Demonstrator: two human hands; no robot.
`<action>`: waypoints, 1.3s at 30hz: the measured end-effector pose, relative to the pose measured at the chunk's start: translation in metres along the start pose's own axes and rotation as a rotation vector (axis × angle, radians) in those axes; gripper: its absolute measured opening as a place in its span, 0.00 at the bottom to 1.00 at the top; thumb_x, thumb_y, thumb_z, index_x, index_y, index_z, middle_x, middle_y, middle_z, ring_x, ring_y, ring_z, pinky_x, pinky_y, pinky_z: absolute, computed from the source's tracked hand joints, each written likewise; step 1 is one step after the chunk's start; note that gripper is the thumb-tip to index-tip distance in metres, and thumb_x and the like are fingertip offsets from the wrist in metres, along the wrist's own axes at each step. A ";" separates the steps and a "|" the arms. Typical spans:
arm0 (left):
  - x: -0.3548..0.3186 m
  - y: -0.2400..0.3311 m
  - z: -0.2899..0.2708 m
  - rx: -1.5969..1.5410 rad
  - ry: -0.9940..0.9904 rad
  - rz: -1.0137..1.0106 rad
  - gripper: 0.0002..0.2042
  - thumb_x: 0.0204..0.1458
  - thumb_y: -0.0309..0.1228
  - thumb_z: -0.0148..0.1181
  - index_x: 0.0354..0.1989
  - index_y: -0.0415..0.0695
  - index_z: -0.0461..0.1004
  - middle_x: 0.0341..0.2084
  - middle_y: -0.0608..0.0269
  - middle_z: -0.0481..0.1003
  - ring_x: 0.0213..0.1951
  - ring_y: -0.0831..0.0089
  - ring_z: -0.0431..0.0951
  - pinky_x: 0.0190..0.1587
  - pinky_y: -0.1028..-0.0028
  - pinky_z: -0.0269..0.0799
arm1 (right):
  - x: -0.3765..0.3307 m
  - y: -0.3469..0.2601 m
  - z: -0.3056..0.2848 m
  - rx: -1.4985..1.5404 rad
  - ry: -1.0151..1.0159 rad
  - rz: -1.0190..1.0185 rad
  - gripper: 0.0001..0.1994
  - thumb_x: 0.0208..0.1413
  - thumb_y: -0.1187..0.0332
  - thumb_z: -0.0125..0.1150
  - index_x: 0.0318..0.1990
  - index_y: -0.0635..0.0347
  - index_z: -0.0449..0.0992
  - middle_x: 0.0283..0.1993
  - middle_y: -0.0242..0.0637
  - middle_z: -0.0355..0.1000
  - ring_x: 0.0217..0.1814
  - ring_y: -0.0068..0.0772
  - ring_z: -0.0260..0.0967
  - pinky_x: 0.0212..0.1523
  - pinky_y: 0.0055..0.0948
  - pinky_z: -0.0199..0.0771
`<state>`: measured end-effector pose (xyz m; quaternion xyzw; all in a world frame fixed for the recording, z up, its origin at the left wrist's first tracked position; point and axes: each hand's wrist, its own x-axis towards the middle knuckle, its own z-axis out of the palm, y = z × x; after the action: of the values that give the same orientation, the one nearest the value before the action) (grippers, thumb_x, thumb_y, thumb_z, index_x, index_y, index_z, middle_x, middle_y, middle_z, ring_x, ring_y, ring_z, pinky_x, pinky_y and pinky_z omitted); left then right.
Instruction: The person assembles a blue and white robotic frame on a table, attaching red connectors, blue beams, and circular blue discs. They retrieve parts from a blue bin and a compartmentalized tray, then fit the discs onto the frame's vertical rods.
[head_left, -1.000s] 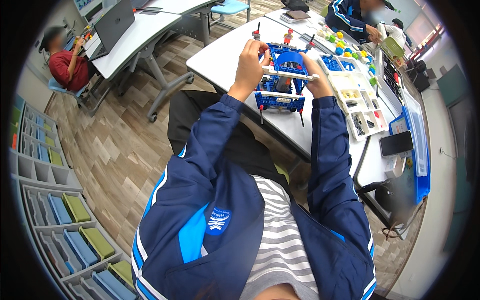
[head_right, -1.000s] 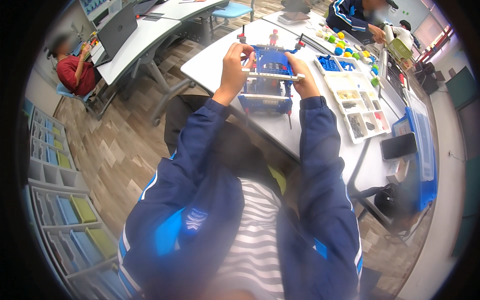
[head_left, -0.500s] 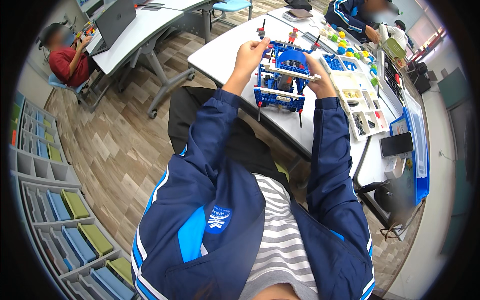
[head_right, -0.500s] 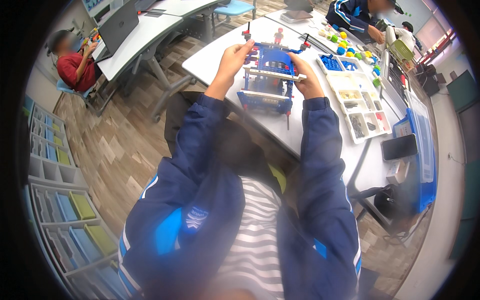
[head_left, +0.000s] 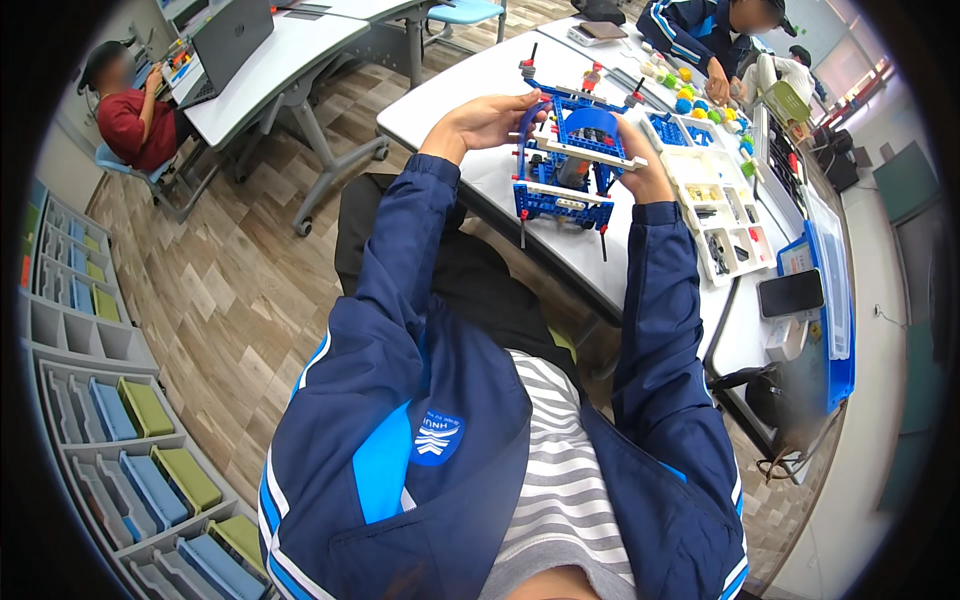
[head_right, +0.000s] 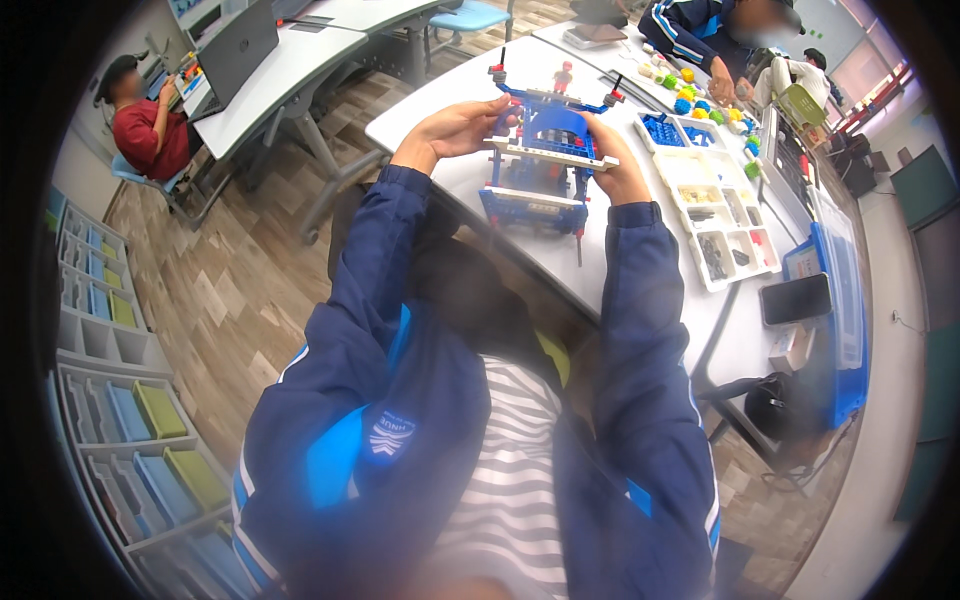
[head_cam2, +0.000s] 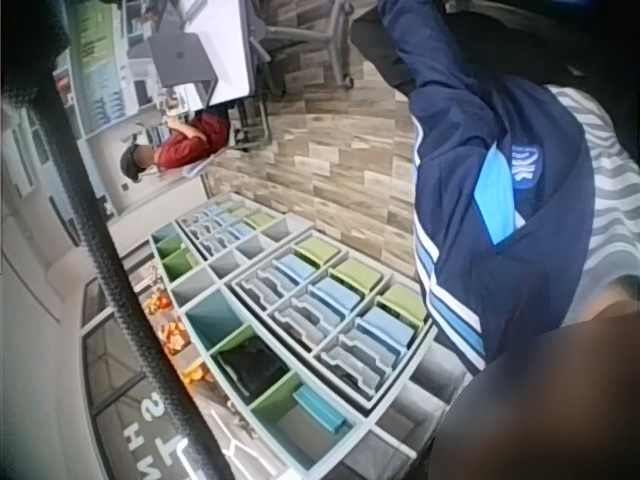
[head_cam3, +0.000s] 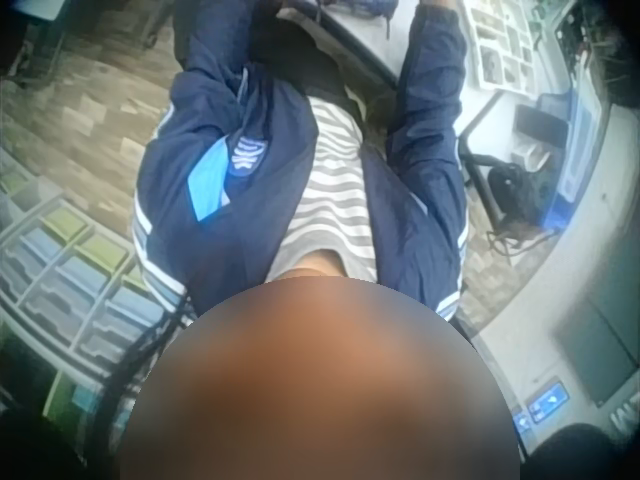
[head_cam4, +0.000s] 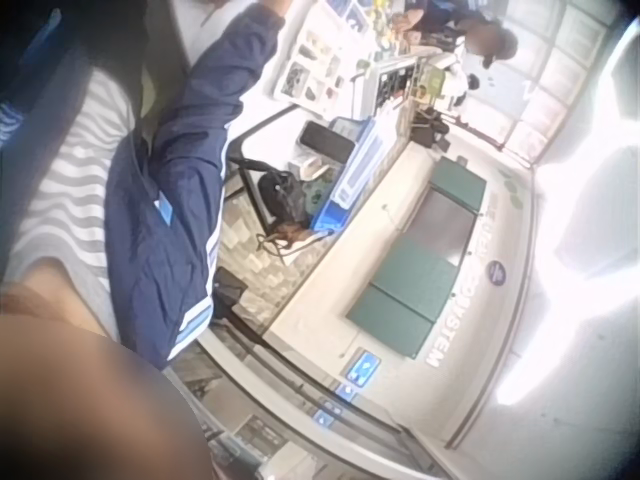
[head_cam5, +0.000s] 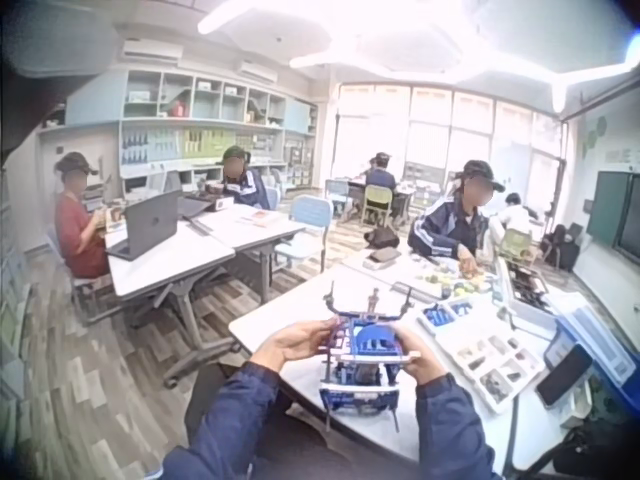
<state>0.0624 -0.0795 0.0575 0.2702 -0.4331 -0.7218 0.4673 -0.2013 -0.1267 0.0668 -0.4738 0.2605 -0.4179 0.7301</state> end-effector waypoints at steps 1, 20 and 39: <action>0.001 -0.001 -0.001 -0.015 0.003 -0.013 0.14 0.62 0.41 0.60 0.50 0.46 0.76 0.37 0.75 0.76 0.40 0.83 0.73 0.47 0.71 0.68 | 0.000 0.000 0.000 -0.013 0.008 0.007 0.14 0.66 0.63 0.56 0.47 0.65 0.79 0.43 0.34 0.79 0.42 0.21 0.77 0.44 0.21 0.77; 0.003 -0.009 0.004 -0.293 0.010 0.023 0.10 0.60 0.30 0.63 0.46 0.39 0.78 0.32 0.73 0.77 0.28 0.88 0.74 0.32 0.91 0.71 | 0.001 -0.001 0.000 -0.010 0.049 0.032 0.14 0.65 0.61 0.58 0.45 0.64 0.79 0.40 0.34 0.80 0.37 0.23 0.78 0.39 0.24 0.79; 0.002 -0.008 0.043 0.936 0.712 0.529 0.19 0.50 0.44 0.70 0.35 0.37 0.84 0.28 0.54 0.83 0.31 0.70 0.83 0.38 0.73 0.77 | -0.008 -0.002 0.012 -0.060 0.123 0.012 0.14 0.65 0.61 0.57 0.46 0.64 0.78 0.41 0.35 0.80 0.38 0.24 0.78 0.40 0.25 0.79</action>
<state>0.0243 -0.0639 0.0713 0.5528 -0.5724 -0.1832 0.5773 -0.1964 -0.1148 0.0738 -0.4674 0.3198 -0.4338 0.7008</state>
